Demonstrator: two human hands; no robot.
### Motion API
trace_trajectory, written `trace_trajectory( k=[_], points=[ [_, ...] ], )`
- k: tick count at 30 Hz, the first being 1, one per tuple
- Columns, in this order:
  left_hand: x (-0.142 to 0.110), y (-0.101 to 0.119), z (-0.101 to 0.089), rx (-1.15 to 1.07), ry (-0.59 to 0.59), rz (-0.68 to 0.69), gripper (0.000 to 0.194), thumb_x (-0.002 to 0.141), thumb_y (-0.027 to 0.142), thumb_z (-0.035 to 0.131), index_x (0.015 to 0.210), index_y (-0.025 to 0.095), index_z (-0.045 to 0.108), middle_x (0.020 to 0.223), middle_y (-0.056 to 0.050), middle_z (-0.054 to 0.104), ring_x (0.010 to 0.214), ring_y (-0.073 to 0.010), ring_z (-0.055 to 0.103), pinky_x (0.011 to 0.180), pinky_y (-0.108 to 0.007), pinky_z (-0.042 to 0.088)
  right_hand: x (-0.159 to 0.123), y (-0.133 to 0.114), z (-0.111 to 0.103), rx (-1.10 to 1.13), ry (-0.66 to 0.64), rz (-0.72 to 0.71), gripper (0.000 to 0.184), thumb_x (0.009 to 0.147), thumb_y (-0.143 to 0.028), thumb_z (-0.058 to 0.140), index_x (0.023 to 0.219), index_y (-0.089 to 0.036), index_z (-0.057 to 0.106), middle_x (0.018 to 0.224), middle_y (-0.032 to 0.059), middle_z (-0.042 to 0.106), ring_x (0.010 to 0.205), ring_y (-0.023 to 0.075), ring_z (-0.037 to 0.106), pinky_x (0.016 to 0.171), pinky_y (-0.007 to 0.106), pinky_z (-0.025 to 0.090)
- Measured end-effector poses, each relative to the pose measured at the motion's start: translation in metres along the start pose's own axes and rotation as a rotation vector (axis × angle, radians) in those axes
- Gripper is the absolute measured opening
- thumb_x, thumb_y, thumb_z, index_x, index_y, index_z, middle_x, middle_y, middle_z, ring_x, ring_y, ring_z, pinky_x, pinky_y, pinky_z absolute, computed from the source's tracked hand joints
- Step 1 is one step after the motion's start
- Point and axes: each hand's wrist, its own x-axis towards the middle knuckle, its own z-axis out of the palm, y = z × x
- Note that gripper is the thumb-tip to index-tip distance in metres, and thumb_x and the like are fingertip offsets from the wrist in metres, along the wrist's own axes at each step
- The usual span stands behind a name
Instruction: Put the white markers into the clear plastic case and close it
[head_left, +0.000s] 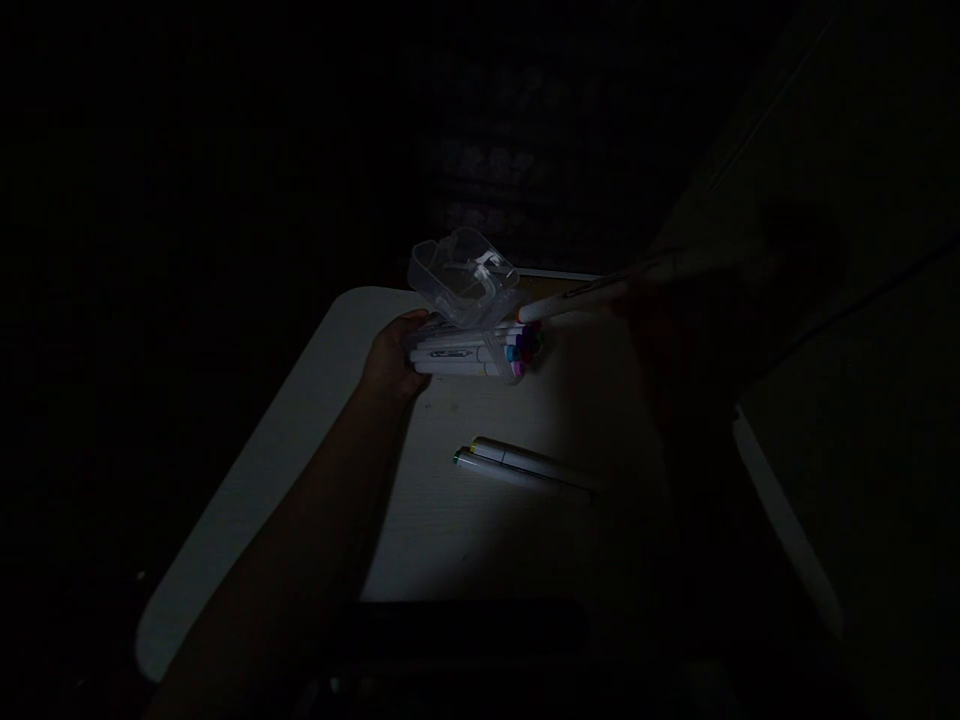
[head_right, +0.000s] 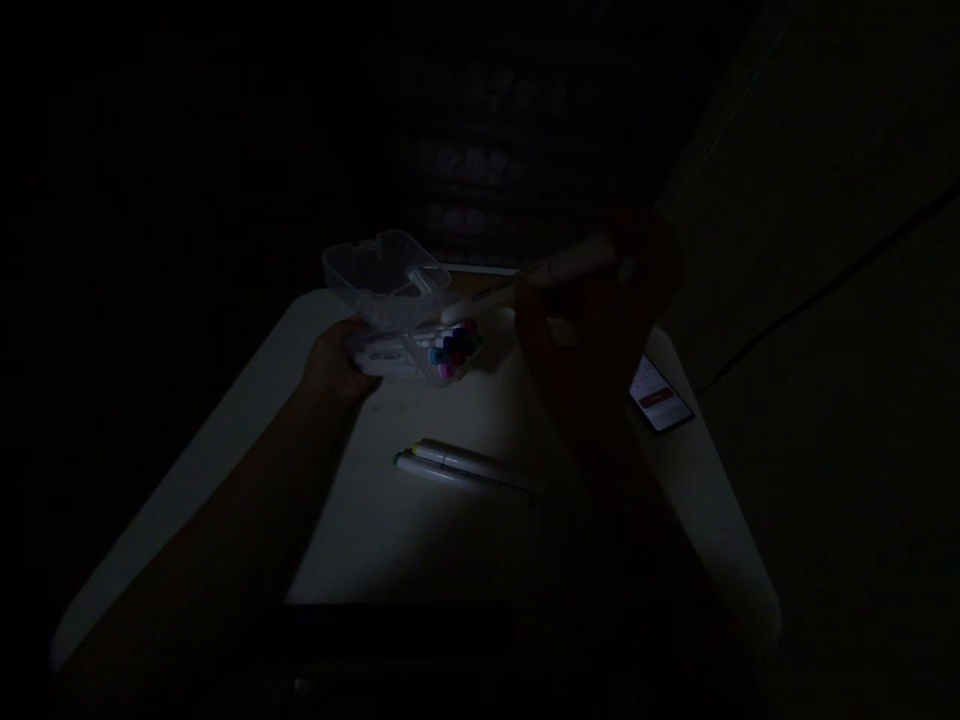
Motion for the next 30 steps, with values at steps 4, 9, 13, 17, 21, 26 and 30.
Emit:
trace_trajectory(
  k=[4,9,13,17,21,26,30],
  points=[
    [-0.001,0.000,0.001,-0.001,0.003,0.001,0.013,0.066,0.012,0.050,0.078,0.013,0.056,0.075,-0.005,0.063,0.077,-0.0188,0.064,0.070,-0.030,0.052,-0.004,-0.005,0.021,0.140,0.076,-0.061,0.058,0.078,-0.027,0.060,0.125,-0.032,0.027,0.135,0.0097,0.033,0.110,0.0219,0.057,0.074,0.031,0.059],
    [-0.001,0.000,0.001,0.013,0.005,-0.004,0.013,0.066,0.011,0.049,0.076,0.013,0.057,0.074,-0.006,0.062,0.077,-0.0194,0.063,0.072,-0.031,0.051,-0.008,0.006,0.036,0.087,-0.020,-0.083,0.042,0.083,-0.024,0.052,0.120,-0.028,0.033,0.120,0.0075,0.050,0.098,0.0165,0.062,0.071,0.027,0.057],
    [0.001,-0.001,0.000,0.008,-0.007,-0.005,0.013,0.066,0.012,0.049,0.076,0.013,0.057,0.073,-0.005,0.062,0.076,-0.0194,0.063,0.071,-0.031,0.051,-0.008,0.011,0.039,0.079,-0.091,-0.071,0.034,0.084,-0.021,0.050,0.115,-0.026,0.039,0.109,0.0041,0.058,0.086,0.0128,0.064,0.070,0.025,0.056],
    [0.003,-0.002,-0.001,-0.004,-0.006,-0.001,0.012,0.066,0.013,0.050,0.077,0.014,0.056,0.074,-0.005,0.062,0.074,-0.0178,0.062,0.071,-0.030,0.051,-0.008,0.010,0.039,0.002,-0.118,-0.020,0.032,0.084,-0.026,0.050,0.115,-0.026,0.043,0.107,0.0043,0.060,0.084,0.0143,0.065,0.067,0.025,0.055],
    [0.002,-0.001,-0.001,0.000,0.007,0.008,0.013,0.066,0.011,0.049,0.077,0.013,0.056,0.073,-0.005,0.061,0.071,-0.0165,0.062,0.070,-0.029,0.051,-0.007,0.007,0.036,-0.102,-0.116,0.037,0.031,0.082,-0.028,0.054,0.112,-0.024,0.049,0.100,0.0029,0.061,0.081,0.0138,0.063,0.062,0.023,0.052],
    [-0.001,0.001,0.002,0.005,0.003,-0.010,0.011,0.067,0.012,0.051,0.077,0.013,0.056,0.073,-0.005,0.061,0.071,-0.0172,0.063,0.068,-0.029,0.052,-0.003,0.001,0.032,-0.136,-0.205,0.053,0.030,0.082,-0.025,0.052,0.111,-0.020,0.053,0.095,0.0036,0.063,0.079,0.0128,0.062,0.064,0.022,0.050],
    [-0.001,0.001,0.001,-0.004,0.009,-0.003,0.015,0.065,0.010,0.049,0.077,0.014,0.056,0.074,-0.005,0.063,0.076,-0.0193,0.064,0.070,-0.031,0.052,-0.002,-0.002,0.031,-0.119,-0.261,0.109,0.025,0.082,-0.025,0.049,0.105,-0.019,0.057,0.099,0.0047,0.065,0.079,0.0130,0.063,0.067,0.023,0.050]
  ],
)
